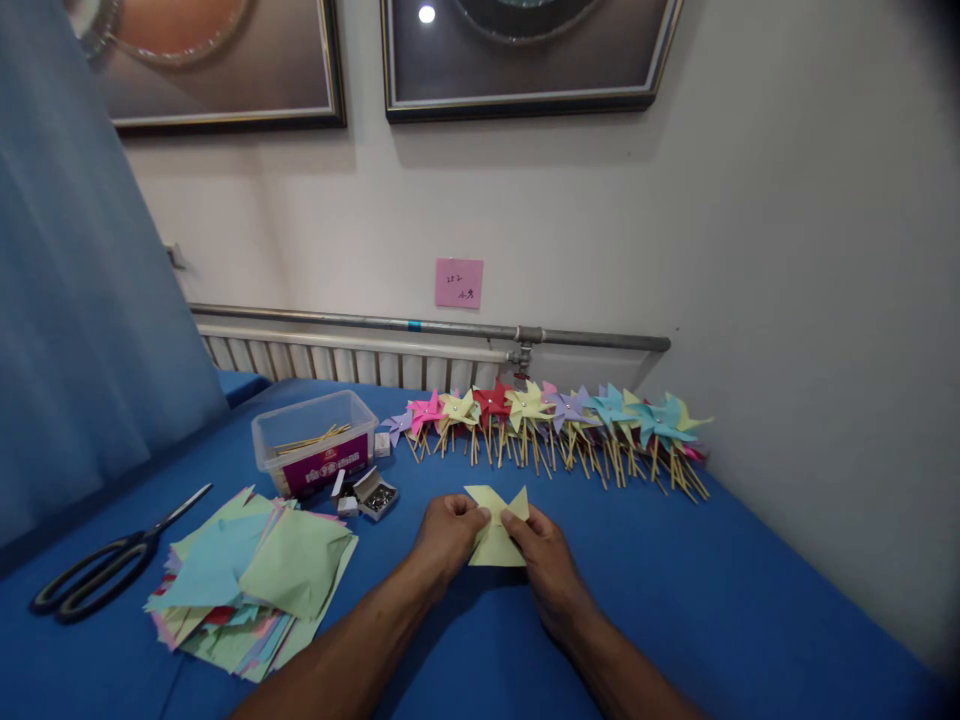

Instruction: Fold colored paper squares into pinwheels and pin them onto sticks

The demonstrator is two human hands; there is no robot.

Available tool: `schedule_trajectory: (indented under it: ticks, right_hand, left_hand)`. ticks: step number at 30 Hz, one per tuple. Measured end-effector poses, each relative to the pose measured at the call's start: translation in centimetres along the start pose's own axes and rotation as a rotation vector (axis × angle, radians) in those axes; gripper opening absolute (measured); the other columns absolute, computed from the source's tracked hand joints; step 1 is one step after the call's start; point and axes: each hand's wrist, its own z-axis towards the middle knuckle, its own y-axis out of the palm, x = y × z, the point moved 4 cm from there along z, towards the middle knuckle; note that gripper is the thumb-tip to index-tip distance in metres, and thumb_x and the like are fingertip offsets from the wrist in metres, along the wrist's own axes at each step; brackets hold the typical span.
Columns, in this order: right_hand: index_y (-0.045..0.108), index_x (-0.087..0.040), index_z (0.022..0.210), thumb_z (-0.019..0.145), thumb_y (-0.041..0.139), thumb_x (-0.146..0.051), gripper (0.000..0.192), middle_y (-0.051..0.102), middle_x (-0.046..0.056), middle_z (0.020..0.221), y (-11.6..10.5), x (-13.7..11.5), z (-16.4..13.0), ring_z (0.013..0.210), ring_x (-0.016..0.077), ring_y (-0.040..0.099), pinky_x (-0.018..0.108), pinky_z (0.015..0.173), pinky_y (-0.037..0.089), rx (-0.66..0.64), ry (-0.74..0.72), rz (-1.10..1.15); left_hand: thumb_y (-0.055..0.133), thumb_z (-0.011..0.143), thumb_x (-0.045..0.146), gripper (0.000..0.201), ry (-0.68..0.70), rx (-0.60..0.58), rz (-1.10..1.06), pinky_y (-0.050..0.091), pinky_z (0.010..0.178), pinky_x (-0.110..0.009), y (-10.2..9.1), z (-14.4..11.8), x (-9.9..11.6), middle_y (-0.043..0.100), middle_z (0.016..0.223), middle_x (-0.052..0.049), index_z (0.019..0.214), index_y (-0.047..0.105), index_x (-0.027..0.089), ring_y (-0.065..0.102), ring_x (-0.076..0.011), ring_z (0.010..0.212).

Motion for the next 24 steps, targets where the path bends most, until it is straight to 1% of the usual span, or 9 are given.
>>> schedule_trajectory:
  ticks: [6, 10, 14, 17, 21, 24]
  right_hand:
    - [0.069, -0.016, 0.102, 0.072, 0.074, -0.054, 0.049, 0.077, 0.007, 0.086, 0.06, 0.23, 0.1, 0.073, 0.0238, 0.07, 0.031, 0.064, 0.052, -0.058, 0.005, 0.018]
    - [0.069, -0.016, 0.102, 0.071, 0.077, -0.053, 0.049, 0.077, 0.007, 0.086, 0.06, 0.27, 0.1, 0.074, 0.0245, 0.07, 0.032, 0.065, 0.052, -0.04, 0.013, 0.021]
    - [0.069, -0.017, 0.1, 0.073, 0.076, -0.052, 0.046, 0.076, 0.006, 0.085, 0.36, 0.14, -0.06, 0.074, 0.0237, 0.07, 0.031, 0.066, 0.052, -0.054, 0.011, 0.029]
    - [0.068, -0.017, 0.099, 0.072, 0.076, -0.053, 0.046, 0.076, 0.005, 0.082, 0.27, 0.33, -0.03, 0.071, 0.0232, 0.07, 0.031, 0.064, 0.052, -0.025, 0.012, 0.051]
    - [0.068, -0.016, 0.096, 0.071, 0.076, -0.056, 0.048, 0.075, 0.004, 0.078, -0.07, 0.69, 0.19, 0.067, 0.0215, 0.068, 0.03, 0.062, 0.051, 0.028, 0.013, 0.063]
    - [0.068, -0.017, 0.094, 0.07, 0.077, -0.057, 0.048, 0.075, 0.004, 0.076, -0.02, 0.73, 0.19, 0.065, 0.0209, 0.068, 0.029, 0.06, 0.05, 0.034, 0.03, 0.093]
  left_hand:
    - [0.067, 0.065, 0.027, 0.021, 0.011, 0.012, 0.031, 0.029, 0.043, -0.022, 0.1, 0.18, -0.25, 0.047, 0.045, 0.005, 0.055, 0.05, 0.019, 0.037, -0.0083, 0.041]
    - [0.067, 0.065, 0.023, 0.022, 0.031, 0.039, 0.052, 0.03, 0.044, -0.022, 0.02, 0.29, -0.32, 0.047, 0.045, 0.005, 0.054, 0.048, 0.019, 0.038, -0.0081, 0.042]
    - [0.067, 0.066, 0.023, 0.022, 0.04, 0.041, 0.073, 0.029, 0.044, -0.021, -0.04, 0.24, -0.3, 0.047, 0.046, 0.005, 0.054, 0.048, 0.019, 0.039, -0.0078, 0.042]
    - [0.068, 0.065, 0.025, 0.023, 0.054, 0.022, 0.1, 0.028, 0.044, -0.021, 0.06, 0.17, -0.41, 0.048, 0.046, 0.005, 0.054, 0.049, 0.018, 0.039, -0.0078, 0.043]
    - [0.068, 0.067, 0.033, 0.024, 0.05, -0.008, 0.103, 0.03, 0.045, -0.022, 0.27, 0.18, -0.74, 0.05, 0.049, 0.004, 0.057, 0.052, 0.018, 0.04, -0.0089, 0.044]
    - [0.065, 0.068, 0.038, 0.025, 0.076, -0.009, 0.109, 0.031, 0.046, -0.023, 0.27, 0.17, -0.67, 0.05, 0.05, 0.003, 0.058, 0.054, 0.017, 0.04, -0.0092, 0.046]
